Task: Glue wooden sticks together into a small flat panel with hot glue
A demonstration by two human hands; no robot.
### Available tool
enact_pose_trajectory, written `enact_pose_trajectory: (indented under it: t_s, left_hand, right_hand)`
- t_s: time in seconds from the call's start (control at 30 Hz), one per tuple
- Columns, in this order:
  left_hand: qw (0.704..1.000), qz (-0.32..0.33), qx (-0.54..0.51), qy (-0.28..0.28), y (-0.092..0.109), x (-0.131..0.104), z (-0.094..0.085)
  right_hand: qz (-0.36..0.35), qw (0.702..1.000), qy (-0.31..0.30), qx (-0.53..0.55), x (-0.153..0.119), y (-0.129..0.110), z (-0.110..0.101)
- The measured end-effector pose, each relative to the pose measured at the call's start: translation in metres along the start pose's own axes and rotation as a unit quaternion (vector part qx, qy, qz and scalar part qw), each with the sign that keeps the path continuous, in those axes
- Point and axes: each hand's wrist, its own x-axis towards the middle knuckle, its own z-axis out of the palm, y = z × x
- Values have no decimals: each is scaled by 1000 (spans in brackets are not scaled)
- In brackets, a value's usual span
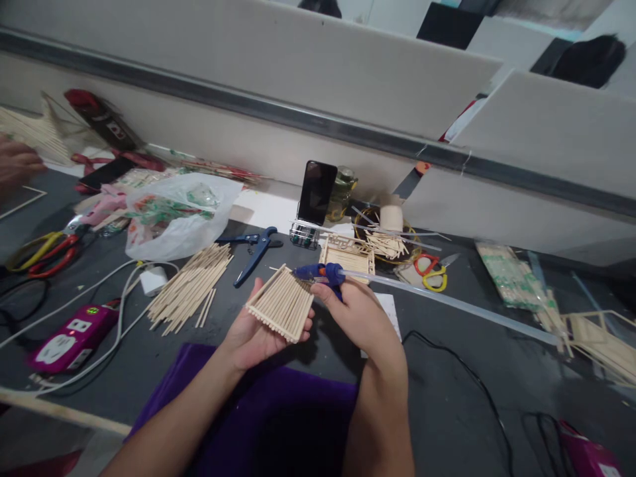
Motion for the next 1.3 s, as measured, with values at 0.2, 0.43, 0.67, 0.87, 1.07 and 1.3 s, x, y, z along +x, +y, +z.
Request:
enact_pose_trajectory:
  t_s: [0.2, 0.43, 0.67, 0.87, 1.07, 1.3]
  left_hand:
    - [1000, 4, 5, 7, 1, 0, -2]
    - [1000, 9, 5, 16, 2, -2, 1]
    - [1000, 13, 5, 6, 4, -3, 2]
    - [1000, 15, 10, 11, 5, -3, 2]
    - [999, 16, 8, 27, 6, -5, 1]
    - [999, 10, 6, 29, 6, -4, 0]
  right_hand:
    - [1, 1000, 4, -1, 0, 1, -1]
    - [-1, 1000, 8, -7, -1, 0, -1]
    - [8, 1000, 16, -19, -2, 1, -2]
    - [9, 999, 12, -31, -2, 1, -3]
    - [10, 1000, 17, -8, -1, 3, -4]
    - [-3, 1000, 28, -4, 0, 3, -3]
